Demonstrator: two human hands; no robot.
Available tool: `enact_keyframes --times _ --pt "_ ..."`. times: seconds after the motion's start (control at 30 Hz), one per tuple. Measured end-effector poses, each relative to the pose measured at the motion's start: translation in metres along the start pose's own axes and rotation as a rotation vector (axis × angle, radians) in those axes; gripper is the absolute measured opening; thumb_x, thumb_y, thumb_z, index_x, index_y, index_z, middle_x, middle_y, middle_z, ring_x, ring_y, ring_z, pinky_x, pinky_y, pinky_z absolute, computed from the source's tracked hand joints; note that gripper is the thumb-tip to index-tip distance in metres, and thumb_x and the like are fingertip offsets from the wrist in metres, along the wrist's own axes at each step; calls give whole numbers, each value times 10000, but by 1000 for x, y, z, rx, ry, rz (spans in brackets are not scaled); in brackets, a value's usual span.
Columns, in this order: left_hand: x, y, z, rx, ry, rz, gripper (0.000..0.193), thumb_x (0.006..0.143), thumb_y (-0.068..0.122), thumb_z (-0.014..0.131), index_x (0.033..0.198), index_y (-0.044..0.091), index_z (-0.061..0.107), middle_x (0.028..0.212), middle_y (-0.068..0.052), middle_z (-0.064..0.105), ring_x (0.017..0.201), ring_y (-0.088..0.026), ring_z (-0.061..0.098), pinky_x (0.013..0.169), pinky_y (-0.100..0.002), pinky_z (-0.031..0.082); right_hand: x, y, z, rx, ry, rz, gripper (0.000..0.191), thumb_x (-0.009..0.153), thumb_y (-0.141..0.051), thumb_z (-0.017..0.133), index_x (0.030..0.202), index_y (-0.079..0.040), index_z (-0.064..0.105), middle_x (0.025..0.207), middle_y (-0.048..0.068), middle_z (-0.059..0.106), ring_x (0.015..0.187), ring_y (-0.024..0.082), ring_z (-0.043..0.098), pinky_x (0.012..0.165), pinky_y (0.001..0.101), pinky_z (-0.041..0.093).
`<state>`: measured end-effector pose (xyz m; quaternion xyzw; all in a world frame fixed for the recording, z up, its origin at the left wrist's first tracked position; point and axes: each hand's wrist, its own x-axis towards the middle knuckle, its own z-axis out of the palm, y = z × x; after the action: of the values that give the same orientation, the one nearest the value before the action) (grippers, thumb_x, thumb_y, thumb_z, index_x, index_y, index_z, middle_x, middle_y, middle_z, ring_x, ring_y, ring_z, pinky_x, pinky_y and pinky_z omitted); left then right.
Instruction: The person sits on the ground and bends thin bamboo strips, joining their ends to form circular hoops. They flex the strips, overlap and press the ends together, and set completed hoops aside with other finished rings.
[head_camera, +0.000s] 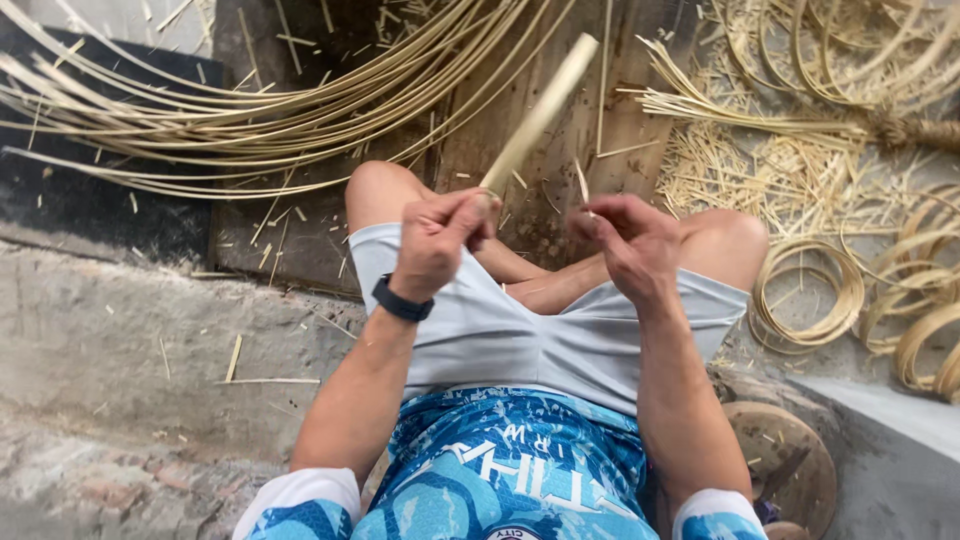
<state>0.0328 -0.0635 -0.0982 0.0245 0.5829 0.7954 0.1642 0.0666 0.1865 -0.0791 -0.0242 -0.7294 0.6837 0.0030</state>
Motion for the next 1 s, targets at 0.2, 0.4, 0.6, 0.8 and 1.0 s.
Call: enact_keyframes --times 0.2,0.4,0.6,0.8,1.0 --pt "-9 4 15 151 18 -7 247 1056 182 618 1068 -20 760 725 21 638 618 -31 518 550 -198 425 -12 -43 32 -18 -59 -132 113 954 30 719 1052 -19 748 1032 51 706 951 95 663 832 225 551" --pt "-22 9 19 222 10 31 227 1059 167 625 1042 -6 771 717 36 633 621 -18 491 541 -200 416 -15 -45 55 -131 53 -44 76 945 -18 778 1009 18 760 883 30 716 759 47 617 660 190 502" --pt "-25 7 22 211 -19 114 193 1053 129 643 1106 -25 746 782 28 663 701 -23 546 591 -208 453 -19 -33 55 -132 6 -28 69 946 -28 769 996 20 764 872 29 708 745 44 624 646 194 512" --pt "-28 6 23 249 -18 83 184 1047 102 637 1063 -30 764 724 40 592 651 -22 462 537 -213 369 -13 -5 38 -133 -97 22 73 947 -58 770 993 -1 770 786 6 670 683 58 561 594 215 454" --pt "-23 5 35 413 -108 114 125 977 66 694 987 -36 766 667 -13 660 585 -35 489 494 -225 374 30 47 38 -172 -7 -16 126 963 -145 783 939 -23 761 728 -38 659 651 42 576 548 214 447"
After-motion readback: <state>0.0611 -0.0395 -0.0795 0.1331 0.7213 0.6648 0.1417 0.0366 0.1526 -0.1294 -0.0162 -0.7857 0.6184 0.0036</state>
